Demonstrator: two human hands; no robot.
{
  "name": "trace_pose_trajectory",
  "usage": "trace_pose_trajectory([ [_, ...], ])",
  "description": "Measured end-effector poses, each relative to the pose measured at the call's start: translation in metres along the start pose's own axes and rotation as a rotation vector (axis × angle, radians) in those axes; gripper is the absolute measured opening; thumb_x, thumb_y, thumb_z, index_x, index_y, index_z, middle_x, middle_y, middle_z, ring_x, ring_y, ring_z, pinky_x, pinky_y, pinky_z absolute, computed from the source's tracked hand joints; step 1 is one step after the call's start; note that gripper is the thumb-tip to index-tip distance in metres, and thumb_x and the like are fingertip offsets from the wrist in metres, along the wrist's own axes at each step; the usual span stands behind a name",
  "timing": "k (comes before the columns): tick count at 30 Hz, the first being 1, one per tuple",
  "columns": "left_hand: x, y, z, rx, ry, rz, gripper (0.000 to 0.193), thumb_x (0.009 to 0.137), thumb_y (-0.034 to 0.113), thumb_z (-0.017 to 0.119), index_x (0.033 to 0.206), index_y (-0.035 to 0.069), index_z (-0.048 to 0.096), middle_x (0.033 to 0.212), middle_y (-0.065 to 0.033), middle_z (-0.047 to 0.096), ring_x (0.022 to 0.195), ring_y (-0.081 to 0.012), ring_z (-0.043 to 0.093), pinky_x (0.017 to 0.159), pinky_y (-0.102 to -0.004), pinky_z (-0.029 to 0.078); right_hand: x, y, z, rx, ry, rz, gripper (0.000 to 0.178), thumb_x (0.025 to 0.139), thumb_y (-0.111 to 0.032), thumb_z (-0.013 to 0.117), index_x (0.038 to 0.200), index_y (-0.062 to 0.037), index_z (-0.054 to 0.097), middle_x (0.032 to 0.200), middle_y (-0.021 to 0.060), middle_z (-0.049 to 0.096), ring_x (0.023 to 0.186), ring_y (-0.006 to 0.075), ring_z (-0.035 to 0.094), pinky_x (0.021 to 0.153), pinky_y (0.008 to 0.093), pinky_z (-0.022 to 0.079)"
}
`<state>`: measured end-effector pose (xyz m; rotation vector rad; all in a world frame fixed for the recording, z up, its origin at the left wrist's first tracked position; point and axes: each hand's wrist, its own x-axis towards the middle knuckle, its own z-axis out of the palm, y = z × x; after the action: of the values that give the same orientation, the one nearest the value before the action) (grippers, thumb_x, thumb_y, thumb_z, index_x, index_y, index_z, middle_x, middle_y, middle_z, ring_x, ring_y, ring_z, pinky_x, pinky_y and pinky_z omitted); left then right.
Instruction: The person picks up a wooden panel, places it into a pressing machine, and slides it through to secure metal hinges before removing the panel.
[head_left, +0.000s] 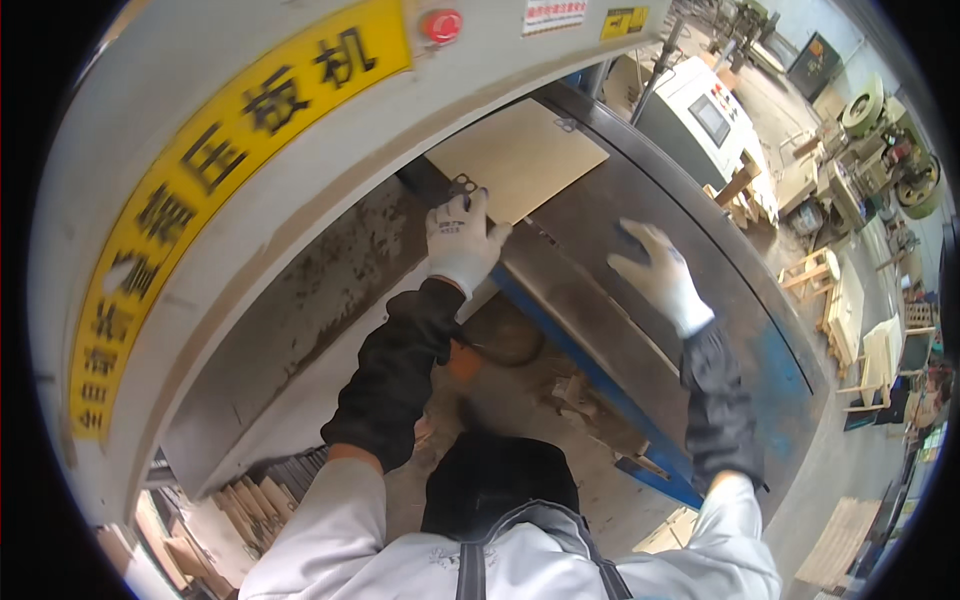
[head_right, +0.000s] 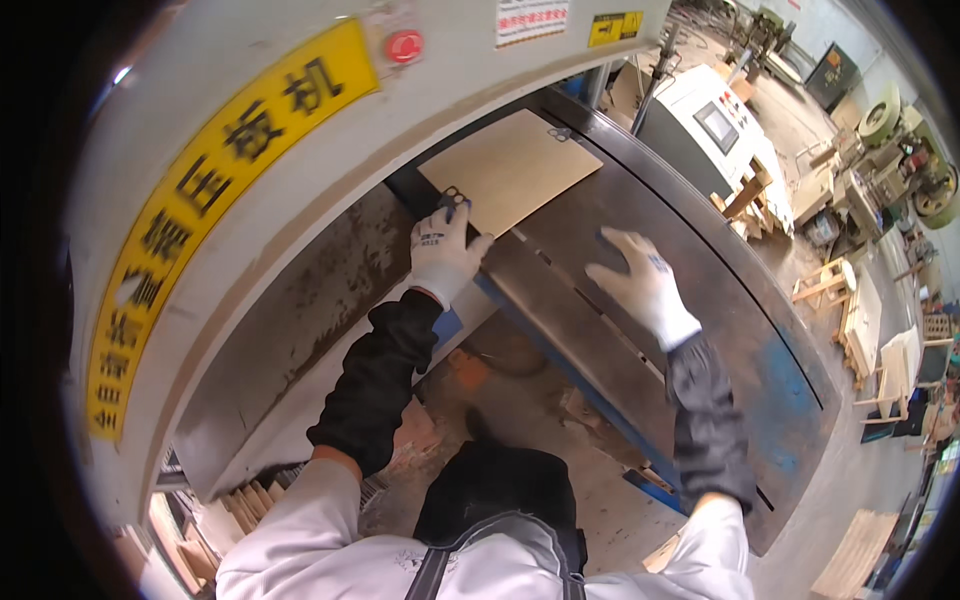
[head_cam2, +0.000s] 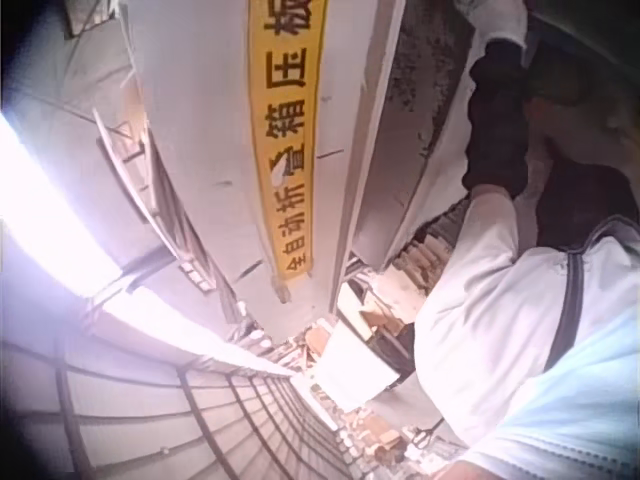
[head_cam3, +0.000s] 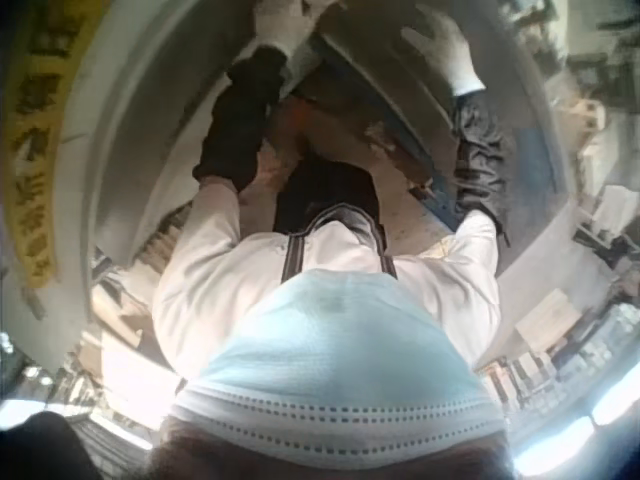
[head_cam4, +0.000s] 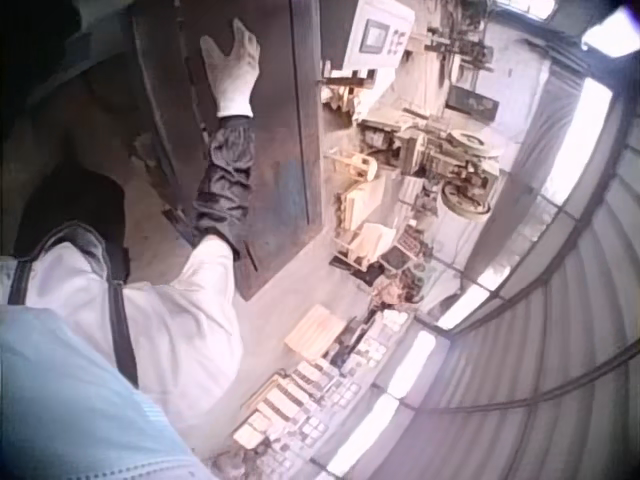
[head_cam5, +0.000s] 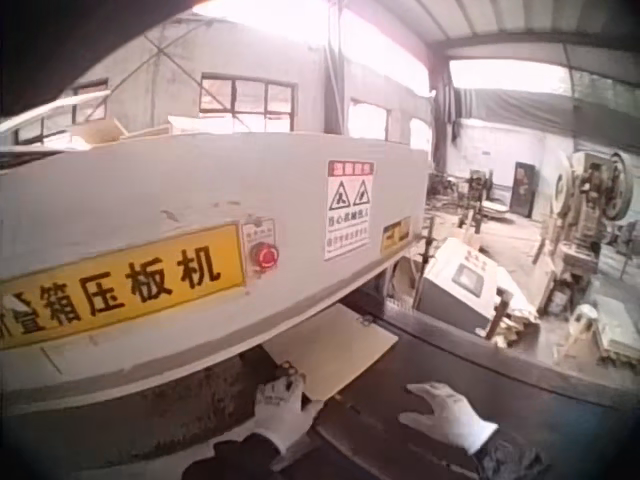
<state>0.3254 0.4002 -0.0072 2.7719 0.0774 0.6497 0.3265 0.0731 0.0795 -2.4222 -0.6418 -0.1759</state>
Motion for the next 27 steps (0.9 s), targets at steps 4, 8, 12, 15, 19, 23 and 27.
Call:
trace_pose_trajectory([
  [4,0.033,0.021,0.040,0.242,-0.201,0.136,0.062,0.094,0.053,0.073,0.142,0.015,0.066,0.143,-0.0208,0.060,0.132,-0.0412,0.052,0.122,-0.0651,0.031,0.114,0.102,0.090,-0.341,-0.050,0.104,0.090,0.094,-0.064,0.069,0.163,-0.0114,0.047,0.165,0.0311,0.043,0.157,0.0497,0.033,0.130,0.0557,0.025],
  [8,0.083,-0.009,0.082,0.221,-0.044,0.177,0.050,0.093,0.040,0.076,0.134,0.013,0.072,0.141,-0.0252,0.064,0.133,-0.0466,0.053,0.120,-0.0610,0.036,0.206,0.135,0.152,-0.341,0.104,0.089,0.081,0.094,-0.067,0.068,0.152,-0.0123,0.057,0.163,0.0290,0.045,0.158,0.0467,0.033,0.130,0.0597,0.020],
  [12,0.137,-0.024,0.102,0.184,-0.006,0.182,0.051,0.089,0.034,0.082,0.131,0.008,0.072,0.141,-0.0256,0.065,0.141,-0.0472,0.051,0.118,-0.0552,0.042,0.264,0.149,0.148,-0.395,0.065,0.121,0.081,0.097,-0.071,0.062,0.155,-0.0156,0.057,0.167,0.0247,0.043,0.160,0.0438,0.031,0.131,0.0610,0.019],
  [15,0.143,-0.028,0.112,0.180,-0.001,0.167,0.047,0.091,0.027,0.083,0.130,0.004,0.072,0.149,-0.0246,0.060,0.141,-0.0444,0.053,0.117,-0.0512,0.045,0.276,0.173,0.159,-0.401,0.193,0.034,0.076,0.094,-0.070,0.066,0.145,-0.0129,0.065,0.161,0.0265,0.049,0.157,0.0450,0.036,0.128,0.0648,0.019],
  [19,0.163,-0.028,0.123,0.109,-0.015,0.097,0.048,0.093,0.031,0.082,0.132,0.005,0.072,0.146,-0.0241,0.063,0.137,-0.0434,0.056,0.116,-0.0514,0.045,0.299,0.185,0.165,-0.410,0.225,-0.002,0.077,0.094,-0.072,0.065,0.143,-0.0128,0.067,0.161,0.0277,0.049,0.155,0.0445,0.039,0.128,0.0629,0.018],
  [23,0.171,-0.013,0.133,0.346,0.011,0.034,0.050,0.094,0.037,0.080,0.132,0.006,0.072,0.140,-0.0225,0.067,0.130,-0.0435,0.060,0.111,-0.0522,0.048,0.312,0.209,0.158,-0.454,0.195,0.005,0.079,0.095,-0.072,0.064,0.147,-0.0130,0.064,0.162,0.0277,0.049,0.155,0.0435,0.040,0.129,0.0620,0.018],
  [27,0.171,-0.028,0.147,0.307,0.068,-0.019,0.056,0.096,0.048,0.075,0.134,0.006,0.070,0.135,-0.0295,0.067,0.133,-0.0441,0.059,0.118,-0.0583,0.038,0.329,0.216,0.164,-0.345,0.250,-0.044,0.081,0.095,-0.073,0.062,0.148,-0.0120,0.063,0.160,0.0277,0.051,0.154,0.0437,0.042,0.130,0.0588,0.021],
])
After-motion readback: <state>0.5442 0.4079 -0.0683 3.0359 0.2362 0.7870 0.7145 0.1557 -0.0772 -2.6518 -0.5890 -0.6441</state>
